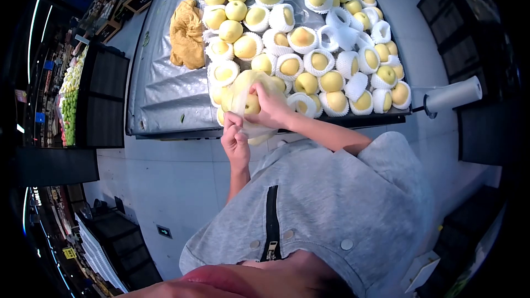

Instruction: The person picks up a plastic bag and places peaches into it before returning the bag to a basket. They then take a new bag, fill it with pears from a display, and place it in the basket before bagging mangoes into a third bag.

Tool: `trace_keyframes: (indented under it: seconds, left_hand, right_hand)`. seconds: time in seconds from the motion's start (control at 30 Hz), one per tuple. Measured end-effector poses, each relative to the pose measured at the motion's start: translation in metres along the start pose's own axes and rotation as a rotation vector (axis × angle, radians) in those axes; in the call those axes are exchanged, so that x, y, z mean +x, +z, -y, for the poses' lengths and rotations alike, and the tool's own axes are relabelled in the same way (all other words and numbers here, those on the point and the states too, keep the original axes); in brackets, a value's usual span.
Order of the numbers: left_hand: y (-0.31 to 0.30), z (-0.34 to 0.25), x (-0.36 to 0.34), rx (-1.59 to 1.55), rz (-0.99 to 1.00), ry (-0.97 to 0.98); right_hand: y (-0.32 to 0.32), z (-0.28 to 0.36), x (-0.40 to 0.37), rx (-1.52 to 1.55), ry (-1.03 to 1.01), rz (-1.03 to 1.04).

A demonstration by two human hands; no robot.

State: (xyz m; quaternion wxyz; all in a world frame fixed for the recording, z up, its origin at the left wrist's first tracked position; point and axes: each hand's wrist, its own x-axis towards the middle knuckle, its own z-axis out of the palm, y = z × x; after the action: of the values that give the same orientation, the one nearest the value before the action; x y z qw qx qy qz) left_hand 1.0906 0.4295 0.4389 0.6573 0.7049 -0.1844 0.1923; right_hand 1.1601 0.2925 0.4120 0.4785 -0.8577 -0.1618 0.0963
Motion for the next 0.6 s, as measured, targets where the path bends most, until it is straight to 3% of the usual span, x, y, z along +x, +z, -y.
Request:
trace_keyframes:
  seconds: [0.1,0.2,0.3,0.4,0.6]
  left_hand:
    - [-0.008,0.001,0.000,-0.006,-0.079,0.020]
    - [-0.028,0.010,0.000,-0.122,-0.151,-0.040]
    - [-0.035,0.011,0.008,-0.115,-0.196,-0.016]
    - [-0.031,0.017,0.013,-0.197,-0.179,-0.030]
    - [-0.028,0.026,0.031,-0.323,-0.116,-0.048]
  right_hand:
    - [0.022,-0.007,-0.002,0.065,-0.112,-0.079]
    - [0.021,-0.009,-0.003,0.641,-0.039,0.050]
    - [0.006,-0.003,-0.017,0.259,-0.182,-0.135]
    - [-0.011,-0.002,-0.017,-0.414,-0.310,-0.590]
    - [-0.041,-0.022,-0.012,-0.304,-0.034,-0.746]
